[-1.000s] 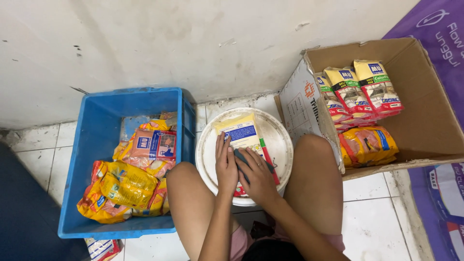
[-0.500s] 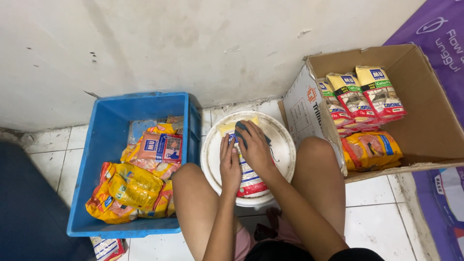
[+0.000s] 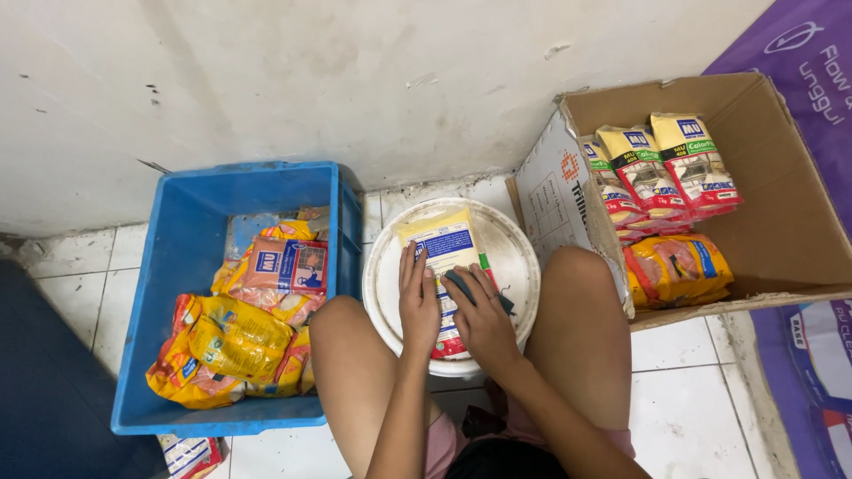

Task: Cleaning a package of building material with a cloth while sitting on the floor.

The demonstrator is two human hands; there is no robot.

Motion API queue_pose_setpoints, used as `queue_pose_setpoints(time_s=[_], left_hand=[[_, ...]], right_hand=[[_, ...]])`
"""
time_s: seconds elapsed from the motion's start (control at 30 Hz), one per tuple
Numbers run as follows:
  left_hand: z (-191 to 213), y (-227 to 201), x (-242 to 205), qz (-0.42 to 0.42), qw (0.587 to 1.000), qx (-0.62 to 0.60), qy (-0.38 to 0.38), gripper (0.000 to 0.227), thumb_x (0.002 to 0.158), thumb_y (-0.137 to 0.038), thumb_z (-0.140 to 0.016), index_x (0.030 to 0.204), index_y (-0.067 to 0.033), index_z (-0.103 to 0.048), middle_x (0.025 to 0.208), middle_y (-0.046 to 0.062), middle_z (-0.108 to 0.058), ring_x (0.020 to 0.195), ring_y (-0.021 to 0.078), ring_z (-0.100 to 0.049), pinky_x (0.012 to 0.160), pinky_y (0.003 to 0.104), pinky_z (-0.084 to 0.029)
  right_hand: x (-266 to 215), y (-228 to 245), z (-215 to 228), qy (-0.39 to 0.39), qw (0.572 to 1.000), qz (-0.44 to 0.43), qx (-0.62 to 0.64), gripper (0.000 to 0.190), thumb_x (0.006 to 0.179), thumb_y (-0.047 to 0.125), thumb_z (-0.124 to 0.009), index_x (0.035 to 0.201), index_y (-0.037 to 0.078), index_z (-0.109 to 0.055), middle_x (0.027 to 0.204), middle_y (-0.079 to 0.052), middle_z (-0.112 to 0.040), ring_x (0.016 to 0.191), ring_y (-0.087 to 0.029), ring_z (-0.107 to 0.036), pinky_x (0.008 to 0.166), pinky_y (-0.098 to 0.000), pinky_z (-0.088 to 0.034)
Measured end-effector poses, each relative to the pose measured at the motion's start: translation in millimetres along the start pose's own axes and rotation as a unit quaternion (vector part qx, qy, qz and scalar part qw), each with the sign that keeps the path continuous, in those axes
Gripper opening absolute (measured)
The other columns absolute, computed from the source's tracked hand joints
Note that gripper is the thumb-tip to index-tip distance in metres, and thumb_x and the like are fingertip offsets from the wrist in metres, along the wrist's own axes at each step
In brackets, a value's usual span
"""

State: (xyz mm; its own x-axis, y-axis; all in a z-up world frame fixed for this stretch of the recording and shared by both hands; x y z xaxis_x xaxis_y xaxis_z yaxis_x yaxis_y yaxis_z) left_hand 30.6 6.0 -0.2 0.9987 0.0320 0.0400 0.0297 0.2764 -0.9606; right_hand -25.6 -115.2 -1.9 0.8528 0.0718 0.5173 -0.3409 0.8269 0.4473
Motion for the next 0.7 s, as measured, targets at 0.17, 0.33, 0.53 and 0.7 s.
queue_pose_setpoints(time_s=[0.17,0.33,0.53,0.7], left_hand=[[-1,3,0,-0.004,1.0,0.0,-0.002,0.044,0.116,-0.015,-0.042,0.157,-0.0037,-0.055,0.175,0.014,-0.038,0.166,0.0339,-0.023,0.136,0.051,-0.018],[0,-6,1,0.001,1.0,-0.003,-0.002,0.044,0.116,-0.014,-0.041,0.156,-0.0039,-0.055,0.175,0.014,-0.039,0.166,0.0332,-0.024,0.136,0.051,-0.018],[0,-2,0,0.011,1.0,-0.007,-0.004,0.044,0.116,-0.016,-0.041,0.157,-0.0054,-0.056,0.175,0.013,-0.039,0.166,0.0324,-0.024,0.136,0.051,-0.018],[-2,5,1,-0.017,1.0,-0.004,-0.014,0.043,0.115,-0.012,-0.044,0.155,-0.0042,-0.057,0.174,0.015,-0.04,0.165,0.035,-0.025,0.135,0.052,-0.019]], right_hand=[[41,-38,-40,-0.015,0.999,-0.016,-0.045,0.038,0.097,0.008,-0.062,0.13,0.022,-0.075,0.151,-0.007,-0.063,0.15,-0.036,-0.053,0.121,-0.0476,-0.047],[72,-49,-53,0.013,0.996,-0.071,-0.057,0.026,0.101,0.017,-0.057,0.125,0.022,-0.068,0.156,-0.005,-0.058,0.152,-0.033,-0.051,0.114,-0.0466,-0.055],[42,-23,-27,0.035,0.996,-0.075,-0.046,0.022,0.107,0.037,-0.061,0.111,0.016,-0.067,0.163,-0.006,-0.056,0.155,-0.033,-0.047,0.118,-0.0467,-0.049],[-1,4,-11,0.021,0.999,-0.019,-0.028,0.019,0.111,0.025,-0.057,0.114,0.014,-0.072,0.158,-0.009,-0.06,0.154,-0.036,-0.047,0.127,-0.0498,-0.037]])
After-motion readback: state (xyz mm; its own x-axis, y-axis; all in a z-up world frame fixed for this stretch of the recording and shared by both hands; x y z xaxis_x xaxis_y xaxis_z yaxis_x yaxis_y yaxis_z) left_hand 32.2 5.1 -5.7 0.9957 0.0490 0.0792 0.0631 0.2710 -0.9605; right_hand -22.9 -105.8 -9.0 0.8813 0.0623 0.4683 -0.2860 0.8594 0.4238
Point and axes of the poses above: each hand's wrist, its own x-axis towards the middle knuckle, its own z-axis out of the back of the hand, y = z × x, the point moved 3 cm from there along x, towards the middle knuckle
